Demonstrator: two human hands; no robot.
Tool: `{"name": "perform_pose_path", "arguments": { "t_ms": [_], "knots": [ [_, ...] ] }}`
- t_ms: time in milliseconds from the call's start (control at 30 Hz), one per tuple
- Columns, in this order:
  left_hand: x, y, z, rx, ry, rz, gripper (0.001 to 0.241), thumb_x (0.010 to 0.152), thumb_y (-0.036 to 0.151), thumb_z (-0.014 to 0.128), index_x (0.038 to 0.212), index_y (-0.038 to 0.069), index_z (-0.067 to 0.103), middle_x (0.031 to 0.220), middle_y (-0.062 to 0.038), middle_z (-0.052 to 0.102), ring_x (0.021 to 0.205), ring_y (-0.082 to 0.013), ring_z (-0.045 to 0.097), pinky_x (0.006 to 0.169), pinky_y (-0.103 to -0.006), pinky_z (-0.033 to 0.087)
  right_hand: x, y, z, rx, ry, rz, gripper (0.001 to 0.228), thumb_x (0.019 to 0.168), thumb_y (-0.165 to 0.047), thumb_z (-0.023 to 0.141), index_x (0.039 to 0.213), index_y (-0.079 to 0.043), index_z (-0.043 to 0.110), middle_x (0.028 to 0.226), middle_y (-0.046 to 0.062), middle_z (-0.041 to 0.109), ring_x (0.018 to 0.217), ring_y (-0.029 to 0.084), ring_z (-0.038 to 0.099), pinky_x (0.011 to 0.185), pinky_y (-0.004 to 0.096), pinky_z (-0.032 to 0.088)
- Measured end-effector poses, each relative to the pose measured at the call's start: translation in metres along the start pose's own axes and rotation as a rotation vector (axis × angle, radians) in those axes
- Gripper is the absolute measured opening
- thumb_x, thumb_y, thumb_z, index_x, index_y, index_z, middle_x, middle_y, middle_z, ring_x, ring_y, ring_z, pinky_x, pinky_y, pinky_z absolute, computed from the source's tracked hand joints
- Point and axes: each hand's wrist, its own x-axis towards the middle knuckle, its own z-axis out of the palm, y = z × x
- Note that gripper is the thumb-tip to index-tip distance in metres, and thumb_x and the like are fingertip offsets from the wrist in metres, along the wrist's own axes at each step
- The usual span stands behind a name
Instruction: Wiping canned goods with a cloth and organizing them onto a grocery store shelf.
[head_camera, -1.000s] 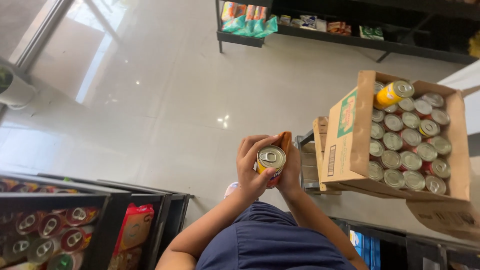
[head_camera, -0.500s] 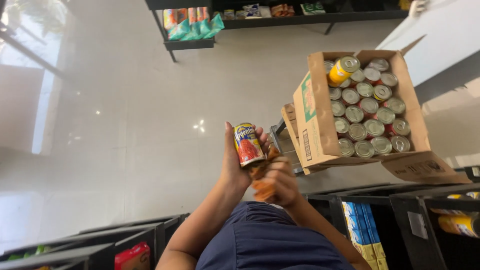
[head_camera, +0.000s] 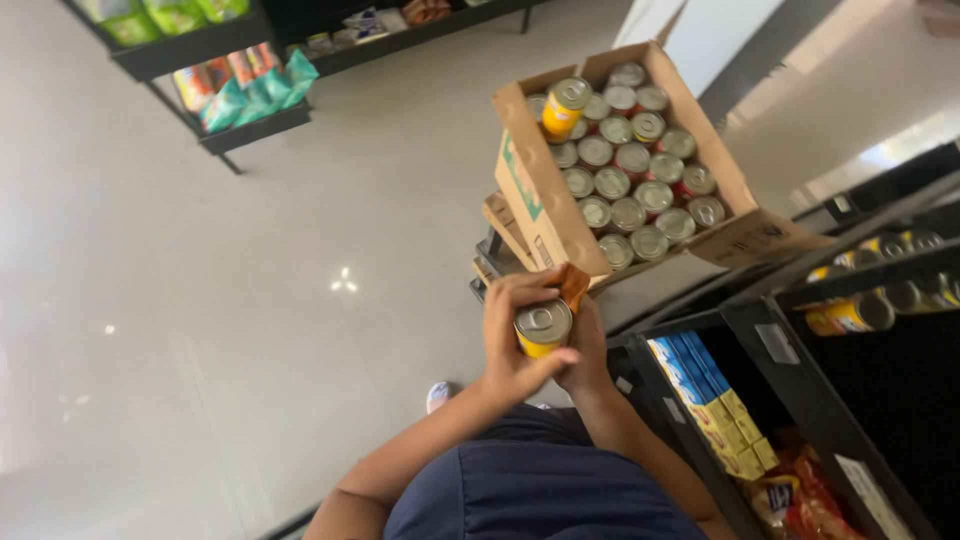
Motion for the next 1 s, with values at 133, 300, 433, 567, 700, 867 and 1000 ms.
{"name": "perform_pose_path", "arguments": {
  "t_ms": [133,300,433,567,700,867,1000],
  "knots": [
    [0.016,0.015,0.015,-0.168,-0.124,0.079,0.07,0.079,0.048,0.087,0.125,0.007,0.054,0.141,-0.015,0.064,0.131,-0.0341,0.06,0.115,-0.0454,0.045,-0.01,0.004,-0.007,0.024,0.145,-0.056,0.046,0.109,-0.039,0.047,0.137,-0.004,0.053,0.123,0.008,0.062,0.111,0.017,0.063,0.094,0.033,0.055],
    [0.015,0.017,0.045,-0.723,-0.079,-0.319,0.054,0.093,0.031,0.082,0.128,0.008,0.05,0.124,-0.012,0.066,0.118,-0.0293,0.065,0.108,-0.0435,0.048,-0.032,-0.049,0.021,-0.161,0.448,-0.505,0.035,0.116,-0.033,0.048,0.134,-0.005,0.058,0.129,0.01,0.059,0.119,0.026,0.06,0.106,0.037,0.051],
    [0.025,0.0,0.057,-1.091,0.024,-0.927,0.047,0.093,0.035,0.074,0.124,0.008,0.052,0.11,-0.007,0.066,0.105,-0.0237,0.065,0.091,-0.0416,0.055,-0.048,-0.041,0.002,-0.885,0.46,-0.843,0.029,0.108,-0.026,0.054,0.127,-0.008,0.066,0.134,0.009,0.059,0.124,0.034,0.057,0.111,0.042,0.047],
    [0.026,-0.03,0.066,-1.51,-0.036,-1.417,0.05,0.103,0.046,0.064,0.124,0.001,0.056,0.108,-0.011,0.066,0.1,-0.0233,0.066,0.088,-0.0371,0.057,-0.062,-0.011,-0.048,-1.152,0.228,-0.947,0.03,0.103,-0.027,0.065,0.12,-0.004,0.074,0.135,0.008,0.061,0.121,0.036,0.058,0.107,0.045,0.051],
    [0.038,-0.016,0.079,-1.293,-0.084,-1.401,0.053,0.103,0.043,0.057,0.129,-0.003,0.054,0.118,-0.014,0.067,0.11,-0.0232,0.066,0.097,-0.0339,0.056,-0.079,-0.031,-0.072,-1.096,0.255,-0.75,0.027,0.103,-0.024,0.062,0.121,-0.005,0.071,0.135,0.007,0.066,0.123,0.028,0.065,0.104,0.04,0.053],
    [-0.008,-0.004,0.102,-1.174,-0.527,-1.161,0.054,0.1,0.032,0.057,0.143,0.002,0.042,0.131,-0.012,0.064,0.124,-0.0202,0.062,0.107,-0.0336,0.051,-0.067,-0.117,-0.05,-0.834,0.628,-0.675,0.028,0.104,-0.02,0.055,0.119,0.003,0.064,0.128,0.022,0.056,0.119,0.033,0.057,0.1,0.043,0.047],
    [-0.06,-0.004,0.12,-1.284,-0.693,-1.212,0.06,0.104,0.041,0.052,0.148,0.002,0.039,0.129,-0.011,0.06,0.117,-0.0202,0.062,0.098,-0.0375,0.052,-0.076,-0.108,-0.062,-0.58,0.504,-0.316,0.023,0.102,-0.011,0.058,0.117,0.005,0.063,0.111,0.013,0.062,0.102,0.024,0.063,0.092,0.034,0.05]
  ]
}}
